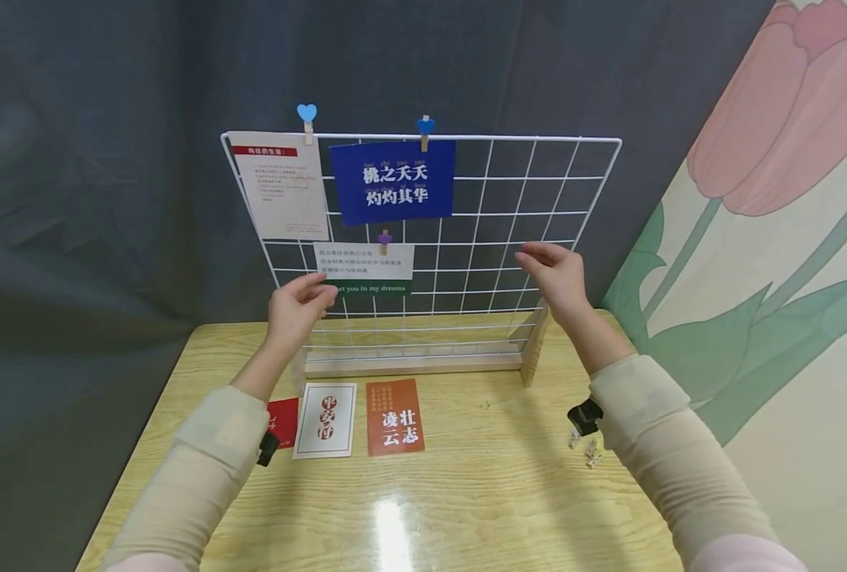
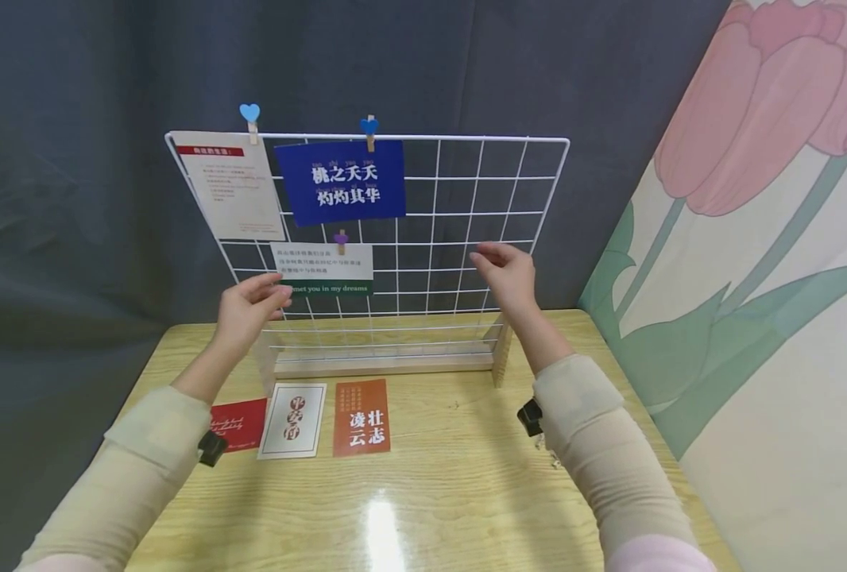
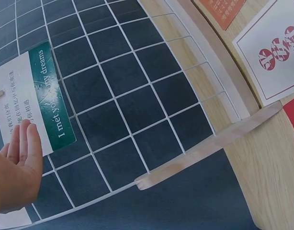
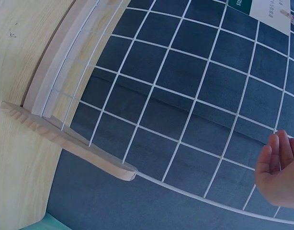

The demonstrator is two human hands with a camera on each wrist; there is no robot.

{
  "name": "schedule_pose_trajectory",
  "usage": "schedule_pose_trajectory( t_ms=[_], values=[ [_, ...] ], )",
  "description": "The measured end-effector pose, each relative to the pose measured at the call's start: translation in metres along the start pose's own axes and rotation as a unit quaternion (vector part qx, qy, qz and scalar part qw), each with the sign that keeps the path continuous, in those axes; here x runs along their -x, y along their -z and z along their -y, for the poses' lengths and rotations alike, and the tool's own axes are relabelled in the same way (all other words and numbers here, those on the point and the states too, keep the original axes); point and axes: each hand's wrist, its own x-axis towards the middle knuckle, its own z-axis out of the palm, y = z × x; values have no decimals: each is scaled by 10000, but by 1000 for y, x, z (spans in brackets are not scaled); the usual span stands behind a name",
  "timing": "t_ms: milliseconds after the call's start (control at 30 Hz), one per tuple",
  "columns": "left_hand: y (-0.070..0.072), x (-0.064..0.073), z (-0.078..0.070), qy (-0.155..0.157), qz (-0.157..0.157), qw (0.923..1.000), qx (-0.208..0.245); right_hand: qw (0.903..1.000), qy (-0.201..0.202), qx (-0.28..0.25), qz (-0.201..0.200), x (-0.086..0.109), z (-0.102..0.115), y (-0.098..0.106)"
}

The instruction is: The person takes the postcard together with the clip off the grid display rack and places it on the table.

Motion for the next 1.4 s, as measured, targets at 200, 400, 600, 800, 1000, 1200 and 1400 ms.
schedule_pose_trajectory(
  t_ms=[200,400,600,800,1000,1200,1400],
  values=[
    [-2,-2,-2,-27,-6,9998,202,10000,-23,-6,-13,0,1,-3],
    [-3,-5,-4,-177,-36,9993,323,9999,32,126,28,-2,4,-5],
    [-5,-8,-9,-58,2,9992,388,9999,66,-3,99,-4,9,-8],
    [-7,-10,-14,-98,-39,9993,370,9998,112,-154,113,-6,14,-11],
    [-7,-12,-17,-135,-7,9987,494,9995,208,-223,65,-10,17,-15],
    [-8,-14,-19,-146,44,9982,577,9996,116,-237,29,-13,25,-18],
    [-9,-17,-22,-179,-21,9974,696,9995,156,-259,77,-14,29,-20]
  ],
)
